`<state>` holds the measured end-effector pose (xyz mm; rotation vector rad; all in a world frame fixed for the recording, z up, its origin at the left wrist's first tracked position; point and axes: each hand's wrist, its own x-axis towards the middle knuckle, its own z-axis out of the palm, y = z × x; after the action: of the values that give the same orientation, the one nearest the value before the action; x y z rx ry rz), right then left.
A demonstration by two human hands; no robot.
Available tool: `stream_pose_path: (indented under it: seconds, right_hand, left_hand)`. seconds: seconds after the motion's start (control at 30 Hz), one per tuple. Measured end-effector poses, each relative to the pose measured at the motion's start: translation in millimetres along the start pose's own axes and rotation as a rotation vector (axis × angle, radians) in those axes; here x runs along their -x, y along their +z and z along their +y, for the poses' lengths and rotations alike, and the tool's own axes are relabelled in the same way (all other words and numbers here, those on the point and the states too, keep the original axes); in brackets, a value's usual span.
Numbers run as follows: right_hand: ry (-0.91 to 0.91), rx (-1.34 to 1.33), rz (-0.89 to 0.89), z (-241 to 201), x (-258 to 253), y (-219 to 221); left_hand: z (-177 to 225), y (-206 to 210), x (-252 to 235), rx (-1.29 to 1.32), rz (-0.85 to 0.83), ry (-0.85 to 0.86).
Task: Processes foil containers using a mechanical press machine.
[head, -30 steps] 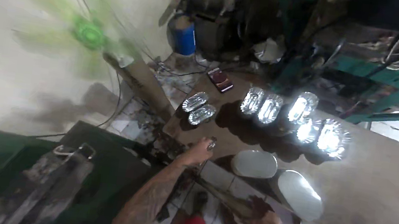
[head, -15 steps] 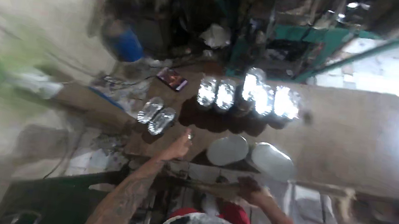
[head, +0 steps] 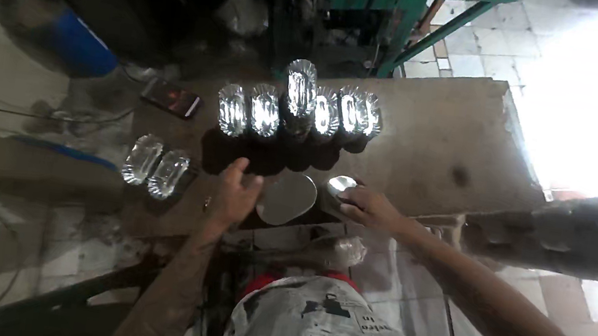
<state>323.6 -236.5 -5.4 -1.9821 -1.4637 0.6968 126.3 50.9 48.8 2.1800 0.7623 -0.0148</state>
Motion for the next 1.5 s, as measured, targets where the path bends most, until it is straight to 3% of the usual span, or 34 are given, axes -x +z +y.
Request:
stream_pose_path:
  seconds: [0.13,0.23,0.4,0.53,0.67,0.87,1.0,1.1,1.17,1.23,1.33,1.4,1.47,1.5]
  right_hand:
    - [-0.064,-0.083,-0.031,5,1,-8]
    - [-0.115,-0.087,-0.015,12,0,-7]
    - [-0.11,-0.125,0.01,15,2,-4]
    - [-0.06,-0.06,0.057,10,-1,2]
    - [-0.023,0.095,0.065,6,1,14]
    - [-0.07,0.172,0.143,6,2,24]
    - [-0.038,0.134,0.123,-2,0,19]
    - [-0.008,0.304,0.126,-24,0,19]
    - [0.042,0.377,0.253,-56,7,20]
    - [0.134,0.105,0.477,-96,19,30]
    - [0.401,-0.879,0.63,-153,13,61]
    - [0.577,-1.102,0.571,-175,6,84]
    - [0.565,-1.193,0.361,-175,9,87]
    - [0.492,-1.236,0.227,-170,13,81]
  left_hand:
    - [59,54,-2,-0.275,-0.291,0.029]
    - [49,71,-24,-0.386,-0.549,0.029]
    - [26,43,-60,0.006,-0.941,0.135]
    - [29,33,-70,0.05,-1.014,0.076]
    - [28,36,-65,0.043,-0.957,0.117]
    - [29,52,-54,-0.215,-0.775,0.232]
    - [20,35,-65,0.051,-0.844,0.242]
    - [28,35,-46,-0.043,-0.678,0.271]
    - [35,25,-8,-0.136,-0.486,0.364]
    - [21,16,44,0.161,-0.268,0.39]
    - [15,34,96,0.885,-0.05,0.069]
    - [10,52,114,1.071,-0.039,-0.216]
    - [9,57,126,1.235,-0.003,-0.396]
    - [8,59,132,1.356,0.042,-0.403]
